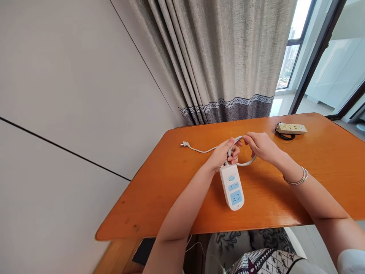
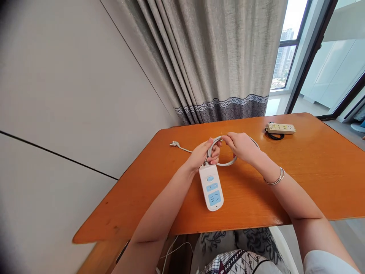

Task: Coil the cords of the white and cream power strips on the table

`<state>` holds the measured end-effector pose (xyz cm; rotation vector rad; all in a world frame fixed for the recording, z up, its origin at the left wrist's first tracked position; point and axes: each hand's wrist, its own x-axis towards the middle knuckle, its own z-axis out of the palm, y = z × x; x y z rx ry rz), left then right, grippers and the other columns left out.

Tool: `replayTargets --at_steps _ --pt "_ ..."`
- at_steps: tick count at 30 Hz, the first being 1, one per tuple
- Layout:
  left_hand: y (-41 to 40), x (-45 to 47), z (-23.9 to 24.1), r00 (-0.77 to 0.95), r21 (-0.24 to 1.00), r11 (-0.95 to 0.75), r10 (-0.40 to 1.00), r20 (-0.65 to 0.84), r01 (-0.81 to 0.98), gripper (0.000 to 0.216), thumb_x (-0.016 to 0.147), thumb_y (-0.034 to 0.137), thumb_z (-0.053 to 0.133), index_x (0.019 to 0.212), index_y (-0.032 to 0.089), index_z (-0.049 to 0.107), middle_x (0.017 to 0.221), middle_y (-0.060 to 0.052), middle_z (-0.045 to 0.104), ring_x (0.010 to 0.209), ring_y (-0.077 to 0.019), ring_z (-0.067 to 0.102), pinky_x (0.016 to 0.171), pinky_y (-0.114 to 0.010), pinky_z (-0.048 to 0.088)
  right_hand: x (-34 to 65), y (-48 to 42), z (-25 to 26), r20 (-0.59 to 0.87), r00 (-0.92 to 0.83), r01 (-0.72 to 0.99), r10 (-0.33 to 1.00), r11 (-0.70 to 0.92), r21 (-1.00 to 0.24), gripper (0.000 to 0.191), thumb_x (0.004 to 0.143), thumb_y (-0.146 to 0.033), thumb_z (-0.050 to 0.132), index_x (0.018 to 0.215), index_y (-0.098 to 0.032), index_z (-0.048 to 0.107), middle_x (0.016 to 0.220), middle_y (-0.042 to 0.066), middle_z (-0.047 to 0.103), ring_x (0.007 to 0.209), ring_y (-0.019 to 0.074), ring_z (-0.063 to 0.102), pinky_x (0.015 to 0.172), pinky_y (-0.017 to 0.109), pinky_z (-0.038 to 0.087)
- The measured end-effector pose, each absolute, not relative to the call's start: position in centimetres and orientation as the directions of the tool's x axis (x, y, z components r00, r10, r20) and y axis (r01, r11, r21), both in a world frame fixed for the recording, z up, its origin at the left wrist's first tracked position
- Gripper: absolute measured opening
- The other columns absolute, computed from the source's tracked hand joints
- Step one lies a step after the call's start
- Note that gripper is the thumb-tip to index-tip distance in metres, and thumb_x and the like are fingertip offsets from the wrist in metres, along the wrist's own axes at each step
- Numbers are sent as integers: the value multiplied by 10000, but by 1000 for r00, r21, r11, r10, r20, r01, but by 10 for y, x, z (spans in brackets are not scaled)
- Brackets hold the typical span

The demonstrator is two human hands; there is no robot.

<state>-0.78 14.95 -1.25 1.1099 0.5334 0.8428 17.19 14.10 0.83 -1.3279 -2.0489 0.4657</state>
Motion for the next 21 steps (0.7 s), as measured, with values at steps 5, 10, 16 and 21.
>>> replayTargets --at_steps 5,10,16,21 --pt "139 -3 -34 551 877 317 831 -74 -361 419 900 543 588 735 176 472 463 108 323 348 -24 210 371 -140 294 168 139 9 216 -378 723 900 433 -538 357 1022 -316 414 770 -170 620 677 21 639 520 116 589 568 242 376" --pt "125 -9 -51 530 840 351 843 -92 -413 538 818 610 678 664 197 370 442 124 266 349 -18 160 341 -127 252 164 139 2 93 -504 645 859 445 -621 390 1030 -383 416 784 -163 622 605 -2 627 511 109 574 576 233 387" --pt "131 -25 -50 536 701 449 837 -112 -554 524 901 552 606 656 208 297 475 128 161 349 -32 95 326 -123 228 168 151 -8 209 -561 504 801 531 -682 337 983 -446 479 848 -167 612 679 3 649 616 123 572 627 244 411" --pt "133 -41 -45 526 561 491 843 -113 -666 494 967 501 518 655 208 272 500 119 92 353 -42 64 322 -121 190 176 163 -18 318 -500 448 805 555 -700 419 980 -522 440 874 -167 636 636 -25 534 596 118 458 599 247 364"
